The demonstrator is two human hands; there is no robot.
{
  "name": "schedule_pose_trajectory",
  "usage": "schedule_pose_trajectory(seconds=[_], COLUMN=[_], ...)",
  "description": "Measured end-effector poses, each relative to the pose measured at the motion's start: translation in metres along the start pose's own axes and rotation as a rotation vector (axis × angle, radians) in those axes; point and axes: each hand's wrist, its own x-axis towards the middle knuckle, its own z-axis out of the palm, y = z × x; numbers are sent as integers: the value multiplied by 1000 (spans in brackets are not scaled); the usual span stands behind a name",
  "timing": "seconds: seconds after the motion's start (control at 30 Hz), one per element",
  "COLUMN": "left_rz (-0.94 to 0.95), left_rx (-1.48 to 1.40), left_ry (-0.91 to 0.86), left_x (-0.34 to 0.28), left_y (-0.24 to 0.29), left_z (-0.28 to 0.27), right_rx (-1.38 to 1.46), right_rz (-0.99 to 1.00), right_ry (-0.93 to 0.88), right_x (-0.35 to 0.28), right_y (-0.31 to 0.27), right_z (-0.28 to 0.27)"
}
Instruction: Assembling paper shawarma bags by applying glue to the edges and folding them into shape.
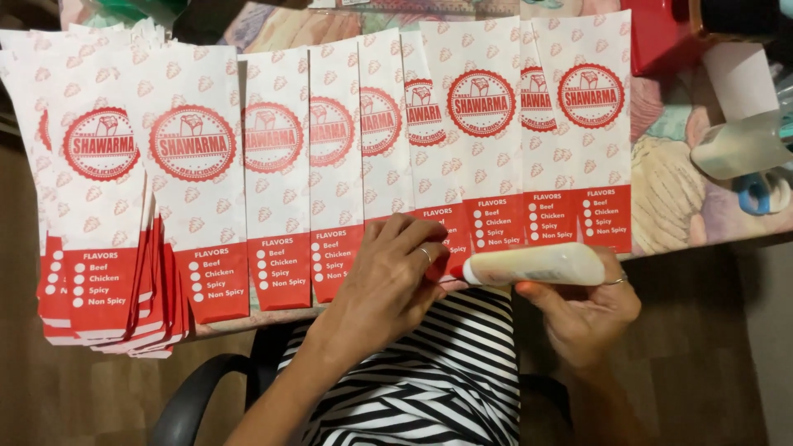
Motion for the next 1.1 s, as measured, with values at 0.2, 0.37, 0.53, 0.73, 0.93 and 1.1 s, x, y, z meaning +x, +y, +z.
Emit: schedule_pose_trajectory(seconds=[0.2, 0.37, 0.53, 0.73, 0.93, 1.1], left_rz=[-17, 1, -7, -7, -10, -4], left_rx=[41, 18, -21, -19, 14, 47], left_ry=[-55, 33, 113, 162, 97, 102], left_x=[-3, -4, -3, -2, -4, -4], left_y=[-5, -4, -5, -7, -8, -6], left_z=[3, 5, 13, 17, 17, 17], right_rx=[-83, 25, 170, 71, -93, 175], right_rz=[-21, 59, -51, -16, -100, 36], right_ry=[-66, 84, 200, 134, -18, 223], right_x=[-5, -2, 3, -9, -11, -10], right_y=[1, 5, 9, 11, 6, 23], right_z=[14, 0, -7, 1, 15, 2])
